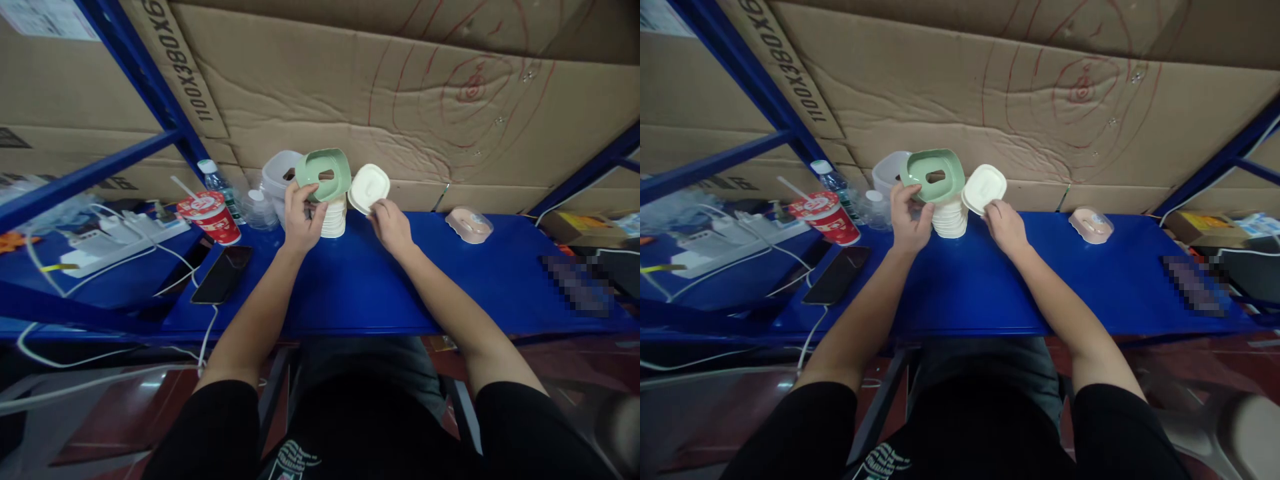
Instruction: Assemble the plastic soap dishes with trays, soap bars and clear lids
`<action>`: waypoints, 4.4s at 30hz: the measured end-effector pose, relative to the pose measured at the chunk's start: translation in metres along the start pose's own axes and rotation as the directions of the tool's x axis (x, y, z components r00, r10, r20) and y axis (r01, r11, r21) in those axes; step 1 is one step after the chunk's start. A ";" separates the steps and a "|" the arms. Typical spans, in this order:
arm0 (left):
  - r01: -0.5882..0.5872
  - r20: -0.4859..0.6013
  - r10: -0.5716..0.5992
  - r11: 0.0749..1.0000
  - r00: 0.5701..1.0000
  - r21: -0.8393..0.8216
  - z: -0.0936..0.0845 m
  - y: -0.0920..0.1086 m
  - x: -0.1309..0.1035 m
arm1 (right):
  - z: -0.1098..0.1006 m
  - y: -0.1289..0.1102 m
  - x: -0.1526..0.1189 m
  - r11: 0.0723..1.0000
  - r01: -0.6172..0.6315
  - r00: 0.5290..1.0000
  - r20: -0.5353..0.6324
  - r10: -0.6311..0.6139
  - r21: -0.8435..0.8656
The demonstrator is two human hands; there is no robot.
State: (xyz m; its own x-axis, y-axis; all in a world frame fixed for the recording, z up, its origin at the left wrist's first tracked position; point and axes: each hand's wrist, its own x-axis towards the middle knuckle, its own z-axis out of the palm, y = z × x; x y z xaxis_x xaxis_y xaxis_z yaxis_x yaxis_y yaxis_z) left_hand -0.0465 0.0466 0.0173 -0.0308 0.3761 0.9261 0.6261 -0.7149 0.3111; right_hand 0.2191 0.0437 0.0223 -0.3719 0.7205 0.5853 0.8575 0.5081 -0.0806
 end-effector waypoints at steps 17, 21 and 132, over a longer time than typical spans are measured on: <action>-0.025 0.500 0.029 1.000 0.866 -0.015 0.005 0.028 -0.032 | -0.020 0.003 -0.025 0.948 -0.182 0.964 0.239 0.119 0.260; -0.028 0.658 0.084 0.995 0.749 -0.094 0.008 0.029 -0.034 | -0.018 0.052 -0.019 0.680 -0.529 0.845 0.241 0.478 0.507; 0.326 -0.314 -0.254 0.923 0.915 0.203 -0.072 -0.037 0.017 | 0.006 0.002 -0.037 0.930 -0.034 0.817 0.547 -0.185 0.365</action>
State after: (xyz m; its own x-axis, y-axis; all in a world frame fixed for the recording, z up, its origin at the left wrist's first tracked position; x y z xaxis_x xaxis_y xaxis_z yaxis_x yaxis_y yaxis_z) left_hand -0.1264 0.0370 0.0366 -0.4314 0.3409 0.8353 0.7265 -0.4177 0.5457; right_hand 0.2321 0.0212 -0.0045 -0.6564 0.7526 0.0515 0.6808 0.6204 -0.3894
